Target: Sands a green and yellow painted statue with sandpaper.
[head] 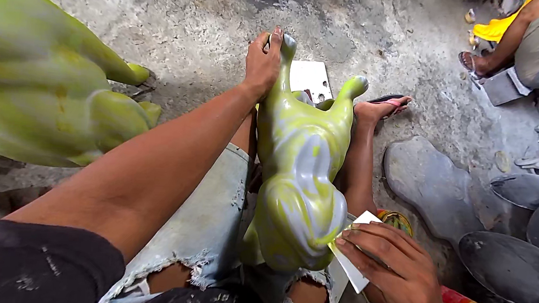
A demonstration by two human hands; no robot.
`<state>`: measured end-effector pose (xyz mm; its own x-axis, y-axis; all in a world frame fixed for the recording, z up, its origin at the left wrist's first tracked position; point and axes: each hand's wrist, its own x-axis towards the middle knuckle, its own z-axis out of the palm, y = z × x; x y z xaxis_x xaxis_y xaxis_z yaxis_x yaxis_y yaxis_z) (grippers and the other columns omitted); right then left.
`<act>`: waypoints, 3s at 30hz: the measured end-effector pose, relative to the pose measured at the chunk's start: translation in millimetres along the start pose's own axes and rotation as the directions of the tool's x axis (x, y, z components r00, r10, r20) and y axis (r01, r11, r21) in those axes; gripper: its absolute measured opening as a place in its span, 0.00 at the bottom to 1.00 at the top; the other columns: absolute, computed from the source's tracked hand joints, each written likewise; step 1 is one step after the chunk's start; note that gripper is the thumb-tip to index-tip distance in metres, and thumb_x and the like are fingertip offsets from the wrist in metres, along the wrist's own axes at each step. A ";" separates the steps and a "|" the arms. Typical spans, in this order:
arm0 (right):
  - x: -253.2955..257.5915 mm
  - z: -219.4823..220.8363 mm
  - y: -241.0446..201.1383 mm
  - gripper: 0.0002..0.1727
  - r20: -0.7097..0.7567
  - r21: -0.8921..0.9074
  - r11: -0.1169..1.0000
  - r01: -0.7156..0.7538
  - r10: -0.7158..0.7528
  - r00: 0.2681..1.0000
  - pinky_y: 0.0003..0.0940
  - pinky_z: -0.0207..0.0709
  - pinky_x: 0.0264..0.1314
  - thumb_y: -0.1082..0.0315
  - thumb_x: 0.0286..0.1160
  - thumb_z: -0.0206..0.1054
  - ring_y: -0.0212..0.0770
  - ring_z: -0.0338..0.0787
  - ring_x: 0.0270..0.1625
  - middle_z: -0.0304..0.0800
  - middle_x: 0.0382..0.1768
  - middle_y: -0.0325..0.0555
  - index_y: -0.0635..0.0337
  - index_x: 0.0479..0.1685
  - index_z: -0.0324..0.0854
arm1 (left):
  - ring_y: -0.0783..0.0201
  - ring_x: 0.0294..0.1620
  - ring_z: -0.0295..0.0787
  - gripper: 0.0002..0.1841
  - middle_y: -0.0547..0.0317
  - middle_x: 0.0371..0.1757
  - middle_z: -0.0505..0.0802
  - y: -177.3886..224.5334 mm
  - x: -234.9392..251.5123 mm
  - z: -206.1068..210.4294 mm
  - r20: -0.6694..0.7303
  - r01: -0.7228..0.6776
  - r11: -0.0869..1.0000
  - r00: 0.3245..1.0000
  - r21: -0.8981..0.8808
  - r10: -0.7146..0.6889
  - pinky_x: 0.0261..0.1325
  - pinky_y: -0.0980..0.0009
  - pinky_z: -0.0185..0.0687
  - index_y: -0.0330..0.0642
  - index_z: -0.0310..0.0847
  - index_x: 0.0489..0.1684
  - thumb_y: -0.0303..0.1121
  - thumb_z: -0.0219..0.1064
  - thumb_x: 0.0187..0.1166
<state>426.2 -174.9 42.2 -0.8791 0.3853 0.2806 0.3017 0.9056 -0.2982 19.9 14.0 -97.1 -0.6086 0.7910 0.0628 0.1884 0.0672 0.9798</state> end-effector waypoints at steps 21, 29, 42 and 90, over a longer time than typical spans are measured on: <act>27.7 -6.7 55.4 0.19 0.104 0.225 0.974 -0.015 -0.009 0.995 0.54 0.78 0.82 0.74 0.75 0.66 0.44 0.86 0.73 0.94 0.61 0.39 0.46 0.59 0.94 | 0.65 0.38 0.85 0.26 0.58 0.37 0.87 0.9 3.1 -0.3 0.014 -0.005 1.000 1.000 0.001 0.005 0.48 0.59 0.80 0.44 0.82 0.50 0.57 0.47 0.92; 21.8 -9.9 52.5 0.17 0.201 0.122 0.992 0.022 -0.047 0.978 0.47 0.78 0.83 0.73 0.79 0.66 0.43 0.86 0.75 0.93 0.64 0.42 0.50 0.62 0.92 | 0.65 0.34 0.83 0.26 0.60 0.34 0.85 -1.7 0.4 0.6 0.007 0.005 1.000 1.000 -0.023 -0.005 0.45 0.59 0.80 0.46 0.81 0.48 0.58 0.48 0.91; 35.7 -32.4 31.1 0.23 0.282 -0.075 0.957 -0.280 0.290 0.915 0.33 0.89 0.61 0.65 0.82 0.59 0.32 0.90 0.62 0.92 0.61 0.35 0.36 0.71 0.87 | 0.62 0.34 0.85 0.27 0.57 0.33 0.86 1.5 -0.7 4.7 0.008 0.026 1.000 1.000 -0.017 -0.026 0.44 0.56 0.81 0.46 0.82 0.50 0.60 0.48 0.91; 53.7 -12.6 13.7 0.16 0.152 0.039 0.787 -0.615 0.604 0.782 0.32 0.91 0.50 0.64 0.79 0.62 0.27 0.91 0.51 0.93 0.52 0.27 0.40 0.55 0.95 | 0.60 0.34 0.84 0.26 0.58 0.33 0.85 3.5 -3.3 2.6 0.013 0.033 0.999 0.999 -0.037 -0.032 0.43 0.53 0.79 0.47 0.80 0.49 0.61 0.48 0.90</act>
<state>387.8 -139.6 64.6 -0.5619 0.8212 -0.0993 0.7640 0.4692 -0.4429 24.6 13.2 -94.4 -0.6043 0.7963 0.0285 0.1395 0.0705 0.9877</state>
